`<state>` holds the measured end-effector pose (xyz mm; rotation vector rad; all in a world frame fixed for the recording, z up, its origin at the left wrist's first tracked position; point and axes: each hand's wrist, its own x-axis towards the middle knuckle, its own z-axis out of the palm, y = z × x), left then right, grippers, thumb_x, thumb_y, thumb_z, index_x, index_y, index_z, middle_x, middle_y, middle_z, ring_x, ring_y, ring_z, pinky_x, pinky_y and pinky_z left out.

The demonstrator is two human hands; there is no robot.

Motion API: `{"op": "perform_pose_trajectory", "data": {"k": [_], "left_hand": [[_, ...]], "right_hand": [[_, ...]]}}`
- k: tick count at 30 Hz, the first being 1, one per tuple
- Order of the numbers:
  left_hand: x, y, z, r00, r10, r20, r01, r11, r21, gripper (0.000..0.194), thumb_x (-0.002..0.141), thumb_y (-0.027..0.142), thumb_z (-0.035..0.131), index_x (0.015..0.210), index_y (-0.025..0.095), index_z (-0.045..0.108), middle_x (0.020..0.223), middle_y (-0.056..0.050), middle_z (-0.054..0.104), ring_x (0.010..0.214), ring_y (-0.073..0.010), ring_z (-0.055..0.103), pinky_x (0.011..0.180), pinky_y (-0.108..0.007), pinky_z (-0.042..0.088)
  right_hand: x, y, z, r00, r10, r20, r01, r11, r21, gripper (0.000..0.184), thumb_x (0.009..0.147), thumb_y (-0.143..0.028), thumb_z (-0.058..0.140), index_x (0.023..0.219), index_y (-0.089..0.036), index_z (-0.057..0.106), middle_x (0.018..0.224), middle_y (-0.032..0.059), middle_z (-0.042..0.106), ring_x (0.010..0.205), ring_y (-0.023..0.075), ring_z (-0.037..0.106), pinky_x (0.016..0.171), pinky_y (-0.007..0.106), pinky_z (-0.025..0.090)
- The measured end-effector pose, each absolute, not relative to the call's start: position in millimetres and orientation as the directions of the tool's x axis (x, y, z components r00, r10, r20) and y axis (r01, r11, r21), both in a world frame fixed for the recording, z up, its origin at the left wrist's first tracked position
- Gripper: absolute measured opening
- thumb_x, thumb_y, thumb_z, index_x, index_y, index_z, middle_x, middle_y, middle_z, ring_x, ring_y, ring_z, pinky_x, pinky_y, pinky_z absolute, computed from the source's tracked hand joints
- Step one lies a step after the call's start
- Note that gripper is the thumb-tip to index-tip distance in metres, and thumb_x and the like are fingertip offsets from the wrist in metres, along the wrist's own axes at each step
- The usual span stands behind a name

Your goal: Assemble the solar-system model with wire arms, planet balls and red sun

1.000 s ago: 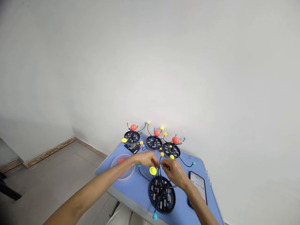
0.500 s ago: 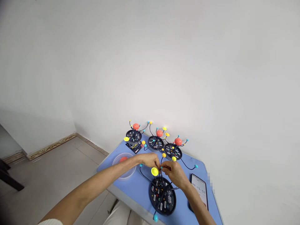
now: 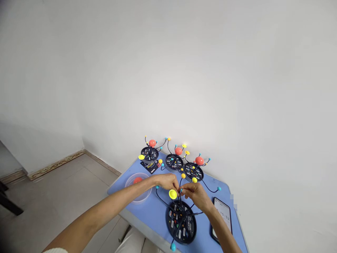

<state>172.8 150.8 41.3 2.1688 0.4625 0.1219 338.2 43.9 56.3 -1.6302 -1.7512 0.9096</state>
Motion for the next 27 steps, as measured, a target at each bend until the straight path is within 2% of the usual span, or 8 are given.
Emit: {"op": "perform_pose_trajectory", "data": {"k": [6,11,14,19,27], "left_hand": [[172,153,38,0.923,0.365,-0.121,0.323,-0.565,0.759,0.017,0.075,0.005,0.068,0.073,0.017,0.079,0.060,0.006,0.066,0.057,-0.0105,0.052,0.053,-0.018,0.037],[172,151,39,0.917,0.385,-0.105,0.334,-0.596,0.730,0.020,0.078,0.007,0.065,0.076,0.020,0.080,0.067,0.005,0.072,0.067,-0.0126,0.058,0.059,-0.019,0.041],[171,150,39,0.920,0.377,-0.107,0.332,-0.608,0.721,0.020,0.078,0.007,0.065,0.080,0.020,0.080,0.074,0.004,0.075,0.073,-0.0141,0.062,0.062,-0.019,0.043],[173,151,37,0.929,0.358,-0.093,0.313,-0.629,0.712,0.021,0.080,0.005,0.064,0.084,0.018,0.080,0.085,0.002,0.078,0.082,-0.0159,0.066,0.066,-0.019,0.046],[177,154,33,0.933,0.354,-0.061,0.294,-0.654,0.697,0.015,0.079,0.009,0.069,0.086,0.018,0.079,0.088,0.000,0.079,0.084,-0.0170,0.067,0.068,-0.020,0.049]], "right_hand": [[339,47,49,-0.085,0.996,-0.012,0.649,0.047,-0.759,0.027,0.073,-0.037,0.057,0.076,-0.019,0.076,0.066,0.0036,0.070,0.061,0.0171,0.058,0.062,0.030,0.049],[336,46,47,-0.082,0.996,0.036,0.749,0.085,-0.658,0.023,0.074,-0.026,0.053,0.078,-0.018,0.074,0.065,0.0027,0.069,0.061,0.0174,0.059,0.061,0.029,0.048],[331,43,51,-0.111,0.990,0.081,0.820,0.138,-0.556,0.023,0.077,-0.020,0.050,0.080,-0.018,0.073,0.066,0.0032,0.069,0.061,0.0176,0.059,0.062,0.029,0.046],[321,35,61,-0.231,0.963,0.142,0.905,0.266,-0.332,0.030,0.089,-0.015,0.040,0.081,-0.018,0.069,0.078,0.0072,0.068,0.073,0.0198,0.060,0.070,0.031,0.042],[316,36,66,-0.270,0.959,0.087,0.960,0.275,-0.051,0.027,0.088,-0.007,0.046,0.074,-0.016,0.066,0.078,0.0096,0.069,0.073,0.0204,0.063,0.063,0.028,0.036]]}}
